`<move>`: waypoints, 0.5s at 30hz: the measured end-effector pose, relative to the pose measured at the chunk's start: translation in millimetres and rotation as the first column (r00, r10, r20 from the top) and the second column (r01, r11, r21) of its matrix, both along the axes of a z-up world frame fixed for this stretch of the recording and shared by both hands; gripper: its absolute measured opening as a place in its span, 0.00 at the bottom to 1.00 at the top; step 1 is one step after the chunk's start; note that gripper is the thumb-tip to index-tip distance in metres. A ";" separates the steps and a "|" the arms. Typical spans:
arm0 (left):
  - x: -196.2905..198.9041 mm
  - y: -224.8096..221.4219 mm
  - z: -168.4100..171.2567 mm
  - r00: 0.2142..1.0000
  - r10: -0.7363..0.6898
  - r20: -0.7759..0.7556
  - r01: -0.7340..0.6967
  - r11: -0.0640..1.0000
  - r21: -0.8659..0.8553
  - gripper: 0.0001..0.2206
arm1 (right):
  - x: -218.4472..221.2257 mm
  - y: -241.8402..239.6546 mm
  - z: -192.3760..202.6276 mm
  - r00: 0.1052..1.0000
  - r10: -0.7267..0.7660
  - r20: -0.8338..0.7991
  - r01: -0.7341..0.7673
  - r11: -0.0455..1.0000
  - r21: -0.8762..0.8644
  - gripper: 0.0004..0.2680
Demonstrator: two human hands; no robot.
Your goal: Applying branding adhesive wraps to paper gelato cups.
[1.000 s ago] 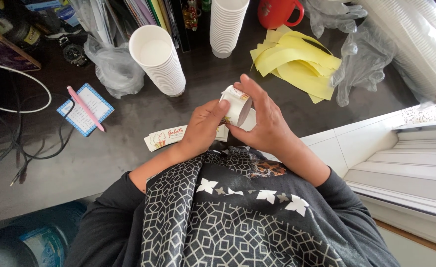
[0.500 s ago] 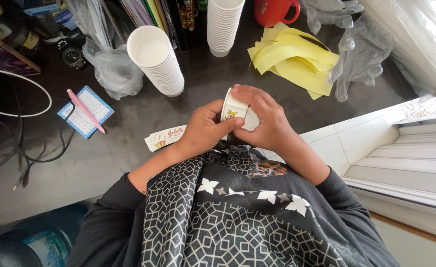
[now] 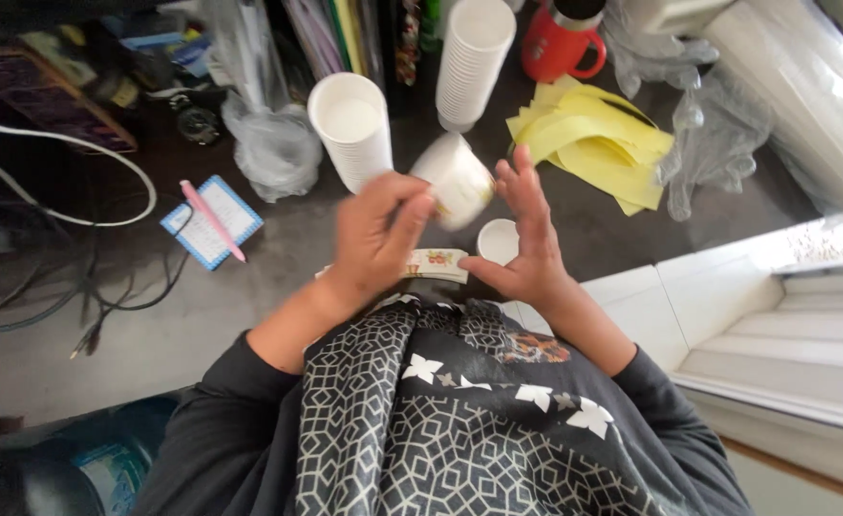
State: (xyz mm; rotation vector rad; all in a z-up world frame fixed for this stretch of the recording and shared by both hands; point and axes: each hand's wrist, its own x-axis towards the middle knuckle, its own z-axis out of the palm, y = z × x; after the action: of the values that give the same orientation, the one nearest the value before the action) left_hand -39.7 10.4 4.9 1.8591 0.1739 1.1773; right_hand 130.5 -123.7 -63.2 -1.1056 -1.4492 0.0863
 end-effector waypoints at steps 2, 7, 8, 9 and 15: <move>-6.8 35.6 17.1 0.986 0.152 0.067 -0.166 0.925 0.342 0.06 | -9.2 5.3 -8.6 0.999 -0.018 -0.030 0.012 0.982 -0.190 0.37; -23.0 85.7 51.3 0.962 0.271 0.007 -0.198 0.683 0.704 0.00 | -29.6 25.0 -48.2 0.901 0.129 0.414 0.123 0.840 -0.528 0.24; -27.4 85.1 60.9 0.963 0.267 -0.031 -0.173 0.704 0.688 0.04 | -32.7 26.3 -57.6 0.886 0.103 0.451 0.186 0.813 -0.551 0.25; -31.7 85.1 71.0 0.963 0.259 -0.069 -0.147 0.725 0.673 0.07 | -36.4 28.0 -67.0 0.870 0.077 0.487 0.250 0.783 -0.570 0.26; -30.5 100.6 60.9 0.966 0.229 -0.122 -0.073 0.690 0.720 0.06 | -34.7 31.7 -73.4 0.865 0.088 0.494 0.274 0.741 -0.613 0.22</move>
State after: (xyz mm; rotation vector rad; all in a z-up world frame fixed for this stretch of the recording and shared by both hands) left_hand -70.2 111.0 65.9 2.7077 -0.0337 1.2684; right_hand 95.7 -92.0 -136.6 -1.9074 -1.8843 0.2862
